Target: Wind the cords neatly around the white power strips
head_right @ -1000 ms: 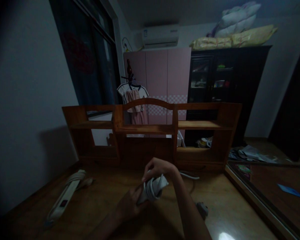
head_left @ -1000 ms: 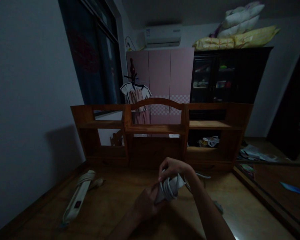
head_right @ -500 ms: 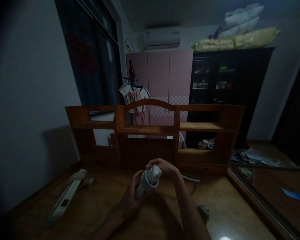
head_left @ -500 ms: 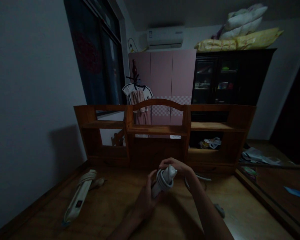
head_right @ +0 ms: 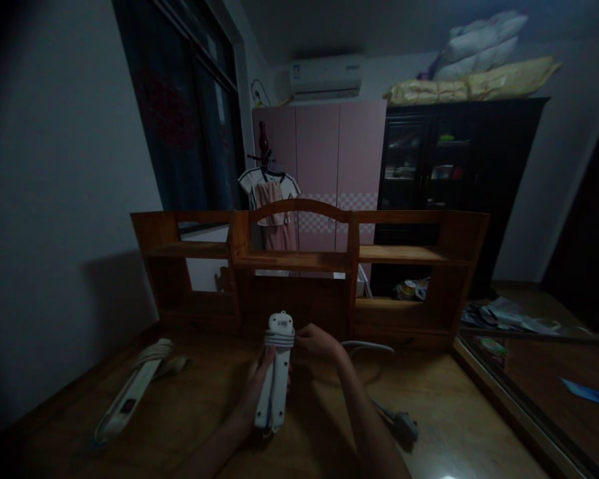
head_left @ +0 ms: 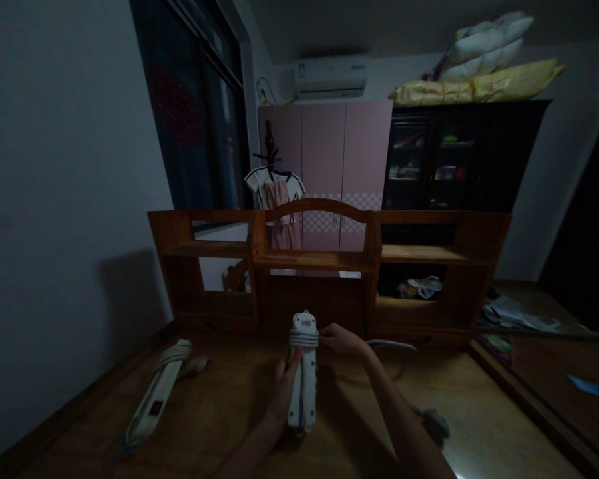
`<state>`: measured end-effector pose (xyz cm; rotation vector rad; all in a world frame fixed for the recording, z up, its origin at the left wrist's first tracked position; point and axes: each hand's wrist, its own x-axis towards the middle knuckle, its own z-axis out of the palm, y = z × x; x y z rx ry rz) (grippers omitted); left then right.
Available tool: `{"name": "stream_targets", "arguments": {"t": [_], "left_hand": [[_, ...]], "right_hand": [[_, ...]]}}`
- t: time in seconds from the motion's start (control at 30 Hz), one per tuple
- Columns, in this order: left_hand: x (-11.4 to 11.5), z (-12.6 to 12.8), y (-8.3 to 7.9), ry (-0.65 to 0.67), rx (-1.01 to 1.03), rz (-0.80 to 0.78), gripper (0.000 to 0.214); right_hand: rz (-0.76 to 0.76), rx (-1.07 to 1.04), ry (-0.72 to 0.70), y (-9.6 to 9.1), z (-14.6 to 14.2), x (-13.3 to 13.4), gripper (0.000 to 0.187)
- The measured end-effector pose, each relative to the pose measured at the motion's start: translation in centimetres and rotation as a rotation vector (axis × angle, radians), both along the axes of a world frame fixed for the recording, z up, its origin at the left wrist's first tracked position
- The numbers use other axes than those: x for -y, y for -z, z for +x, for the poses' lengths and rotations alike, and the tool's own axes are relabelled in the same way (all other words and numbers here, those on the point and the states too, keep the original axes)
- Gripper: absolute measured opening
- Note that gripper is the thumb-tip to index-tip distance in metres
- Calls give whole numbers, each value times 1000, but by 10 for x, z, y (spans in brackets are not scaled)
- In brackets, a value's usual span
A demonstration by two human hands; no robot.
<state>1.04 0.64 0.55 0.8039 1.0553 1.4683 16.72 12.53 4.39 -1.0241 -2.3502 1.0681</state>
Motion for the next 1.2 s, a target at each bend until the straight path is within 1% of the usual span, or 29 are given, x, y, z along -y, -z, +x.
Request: {"name": "stream_targets", "arguments": {"t": [0.1, 0.23, 0.33, 0.5, 0.57, 0.67, 0.73, 0.8, 0.87, 1.03, 1.2], "left_hand": [[-9, -8, 2, 72, 117, -35, 56], [-19, -19, 6, 87, 186, -127, 54], [-21, -23, 10, 83, 161, -131, 55], [-18, -25, 9, 33, 50, -50, 55], [-18, -26, 6, 44, 28, -57, 57], [-21, -28, 3, 115, 48, -100, 61], [-23, -28, 3, 174, 72, -114, 63], [-23, -27, 3, 191, 70, -125, 64], [-21, -26, 2, 160, 38, -121, 63], [-12, -21, -6, 21, -25, -97, 62], [-6, -19, -13, -64, -9, -74, 66]], "right_hand": [[76, 80, -14, -1, -6, 5, 34], [179, 181, -24, -6, -15, 14, 24], [256, 252, 20, -12, -20, 21, 25], [358, 346, 138, -29, -19, 33, 27], [382, 353, 146, -37, -17, 36, 26], [415, 322, 132, -46, -12, 39, 24], [433, 292, 129, -49, -10, 39, 23], [445, 271, 134, -51, -8, 38, 22], [454, 270, 136, -51, -9, 38, 22], [496, 309, 144, -50, -12, 42, 23], [522, 456, 143, -54, -18, 50, 26]]}}
